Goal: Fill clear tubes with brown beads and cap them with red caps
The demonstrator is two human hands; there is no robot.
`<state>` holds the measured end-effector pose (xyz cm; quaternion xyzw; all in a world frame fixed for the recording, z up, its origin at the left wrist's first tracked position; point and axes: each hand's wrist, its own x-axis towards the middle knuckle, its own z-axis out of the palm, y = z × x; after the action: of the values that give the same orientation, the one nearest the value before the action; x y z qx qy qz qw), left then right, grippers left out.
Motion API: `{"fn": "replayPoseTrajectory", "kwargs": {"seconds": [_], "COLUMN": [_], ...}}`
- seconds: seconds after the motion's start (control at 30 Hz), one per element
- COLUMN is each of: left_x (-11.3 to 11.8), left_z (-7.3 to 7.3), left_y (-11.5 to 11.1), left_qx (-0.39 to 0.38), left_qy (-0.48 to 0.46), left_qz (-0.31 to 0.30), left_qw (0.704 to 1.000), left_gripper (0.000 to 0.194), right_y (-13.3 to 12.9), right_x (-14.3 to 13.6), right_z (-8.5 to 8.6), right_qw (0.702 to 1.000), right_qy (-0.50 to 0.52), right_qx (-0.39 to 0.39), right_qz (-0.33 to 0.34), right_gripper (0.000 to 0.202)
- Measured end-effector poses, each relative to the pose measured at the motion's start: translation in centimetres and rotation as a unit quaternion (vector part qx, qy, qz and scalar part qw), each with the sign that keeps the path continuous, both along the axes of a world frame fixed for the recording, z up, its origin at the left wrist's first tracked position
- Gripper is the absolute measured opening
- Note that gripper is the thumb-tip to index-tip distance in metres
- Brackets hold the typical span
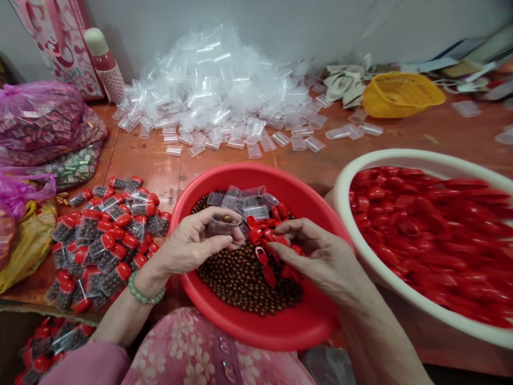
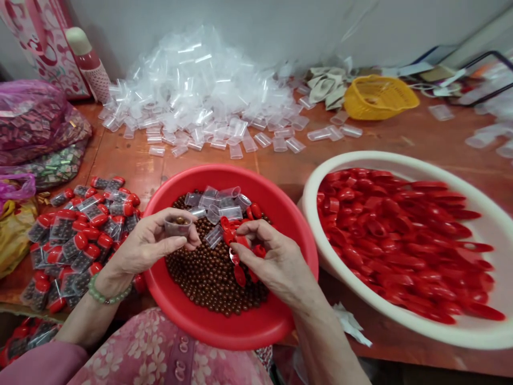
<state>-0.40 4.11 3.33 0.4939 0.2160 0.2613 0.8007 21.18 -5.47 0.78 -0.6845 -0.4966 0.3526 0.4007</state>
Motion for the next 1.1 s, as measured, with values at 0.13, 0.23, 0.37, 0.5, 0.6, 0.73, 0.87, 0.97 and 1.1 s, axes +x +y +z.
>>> {"fn": "replayPoseTrajectory", "kwargs": {"seconds": [0.13,0.23,0.37,0.5,0.6,0.73,0.87,0.97,1.1], "left_x": [0.2,0.2,0.2,0.2,0.2,0.2,0.1,0.1,0.1], "left_z": [-0.3,-0.5,-0.7,-0.5,-0.5,-1.1,-1.1,-0.7,-0.6], "left_y": [0.2,0.3,0.4,0.2,0.1,0.4,0.4,0.2,0.2], "left_qx": [-0.013,-0.019,-0.019,-0.030,-0.013,-0.012,-0.030,-0.036,-0.052], "left_qy": [0.014,0.032,0.025,0.020,0.023,0.034,0.013,0.012,0.017], "left_qz": [0.016,0.023,0.033,0.021,0.008,0.018,-0.003,-0.017,-0.025], "left_qw": [1.000,0.999,0.999,0.999,1.000,0.999,0.999,0.999,0.998], "left_gripper": [0.032,0.037,0.038,0.039,0.035,0.030,0.031,0.027,0.028], "right_y": [0.2,0.4,0.3,0.2,0.3,0.9,2.0,3.2,4.8], "right_x": [1.0,2.0,2.7,1.6,-0.3,-2.0,-2.3,-2.5,-2.8], "right_z": [-1.1,-1.7,-2.6,-2.6,-1.2,1.5,3.9,5.1,5.9], "right_qw": [0.997,0.986,0.925,0.877,0.902,0.940,0.959,0.954,0.942], "right_qy": [-0.079,-0.165,-0.368,-0.471,-0.400,-0.275,-0.194,-0.171,-0.145], "right_qx": [0.004,0.013,0.030,0.060,0.110,0.141,0.152,0.179,0.164], "right_qz": [-0.008,0.025,0.084,0.075,0.120,0.145,0.138,0.167,0.255], "right_gripper": [0.027,0.026,0.026,0.028,0.022,0.009,0.005,0.012,0.023]}}
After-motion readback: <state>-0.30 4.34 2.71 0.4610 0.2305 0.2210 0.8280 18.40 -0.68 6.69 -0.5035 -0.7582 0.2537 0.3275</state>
